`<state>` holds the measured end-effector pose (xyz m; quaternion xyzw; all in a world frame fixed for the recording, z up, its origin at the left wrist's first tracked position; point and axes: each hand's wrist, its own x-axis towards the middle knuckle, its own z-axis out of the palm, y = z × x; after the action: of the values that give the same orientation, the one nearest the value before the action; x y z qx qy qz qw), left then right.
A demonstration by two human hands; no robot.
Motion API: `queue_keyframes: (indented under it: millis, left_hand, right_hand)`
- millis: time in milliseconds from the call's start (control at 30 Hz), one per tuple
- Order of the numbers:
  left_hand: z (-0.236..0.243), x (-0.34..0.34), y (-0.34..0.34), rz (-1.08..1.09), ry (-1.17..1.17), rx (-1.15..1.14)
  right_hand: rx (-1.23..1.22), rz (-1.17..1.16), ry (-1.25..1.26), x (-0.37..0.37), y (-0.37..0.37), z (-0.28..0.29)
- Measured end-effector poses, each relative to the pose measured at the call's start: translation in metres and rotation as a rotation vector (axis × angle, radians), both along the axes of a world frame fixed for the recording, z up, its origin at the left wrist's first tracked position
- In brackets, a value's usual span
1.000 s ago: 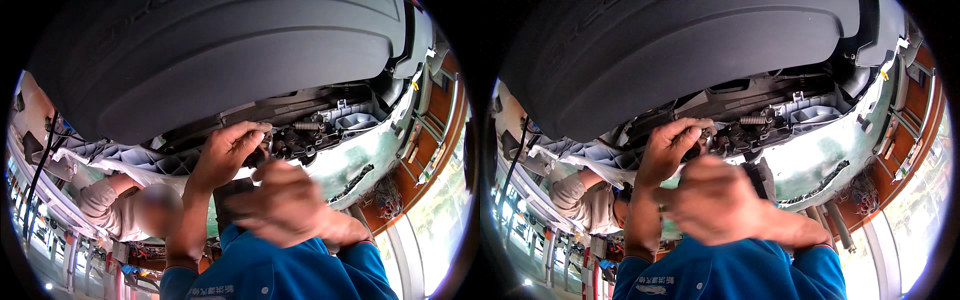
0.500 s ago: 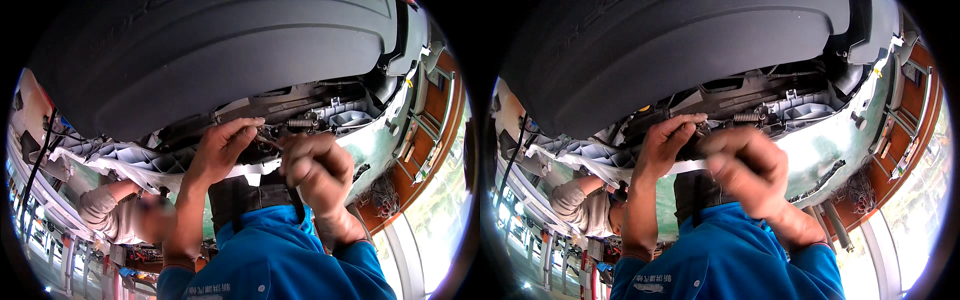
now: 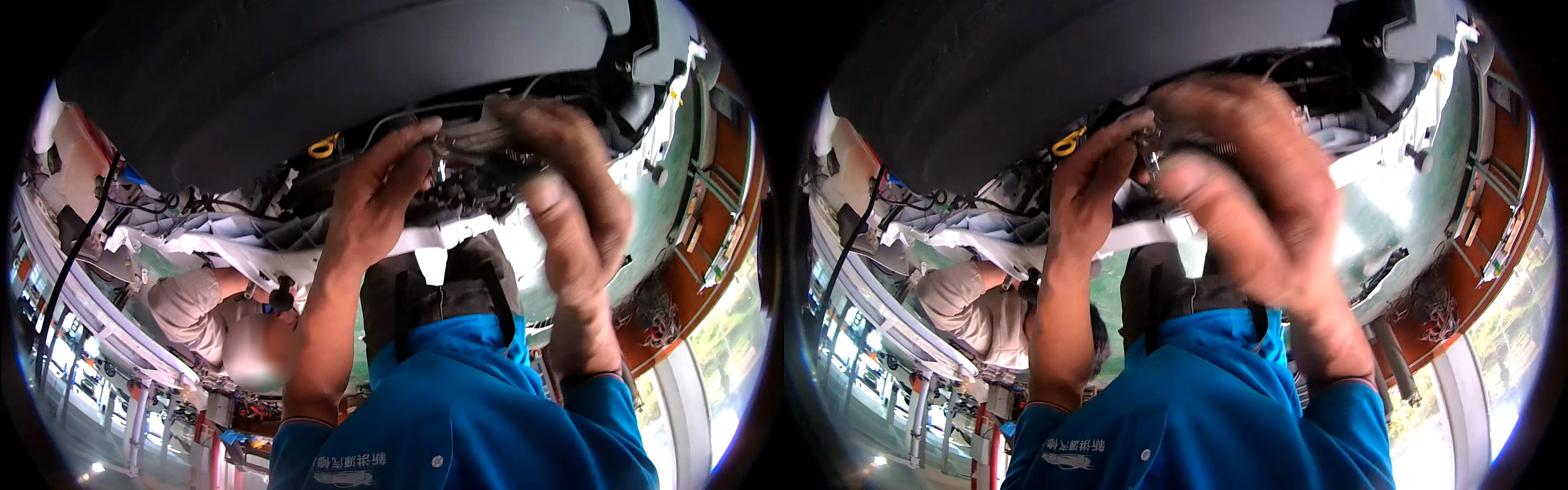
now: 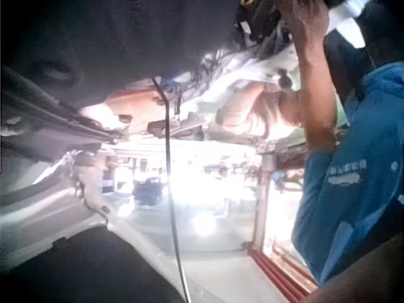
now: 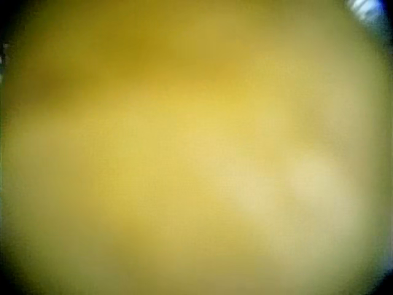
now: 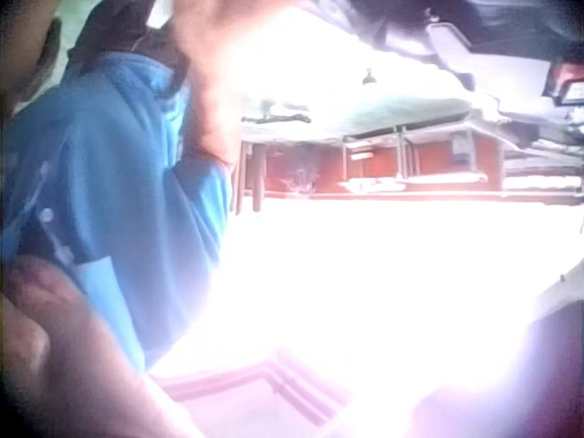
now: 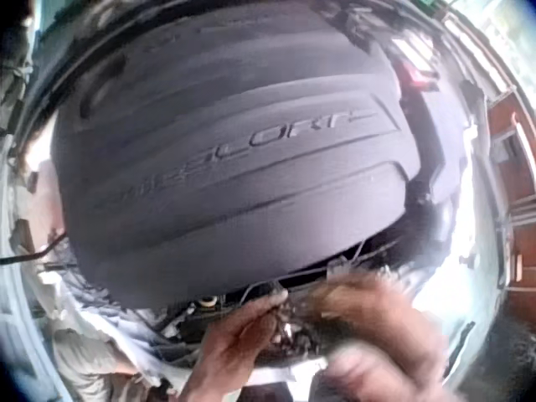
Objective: The person works under the hood of a white car, using a ratchet to loosen and remove bolts from a white plastic engine cover. They detach the cover and set it aside, then continue to manipulate hoses and components within the engine bay.
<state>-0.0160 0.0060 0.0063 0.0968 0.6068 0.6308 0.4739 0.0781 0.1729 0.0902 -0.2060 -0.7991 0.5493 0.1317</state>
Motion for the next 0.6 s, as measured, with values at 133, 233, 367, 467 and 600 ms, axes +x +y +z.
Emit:
queue_keyframes:
  millis: [133,233,367,467,600]
  left_hand:
    - [0.033,-0.005,0.013,-0.189,0.277,-0.031]
    - [0.051,-0.002,0.019,-0.341,0.282,0.04]
    - [0.043,-0.002,-0.01,-0.431,0.354,-0.108]
    - [0.037,0.013,-0.032,-0.549,0.568,-0.312]
    - [0.032,0.015,-0.025,-0.47,0.525,-0.261]
  right_hand:
    - [-0.08,0.046,-0.314,0.049,0.03,0.031]
    - [-0.106,0.136,-0.448,0.07,0.026,0.032]
    - [-0.212,-0.044,-0.434,0.102,0.013,0.028]
    - [-0.591,-0.297,-0.351,0.13,0.005,0.027]
    - [-0.558,-0.422,-0.316,0.156,0.007,0.016]
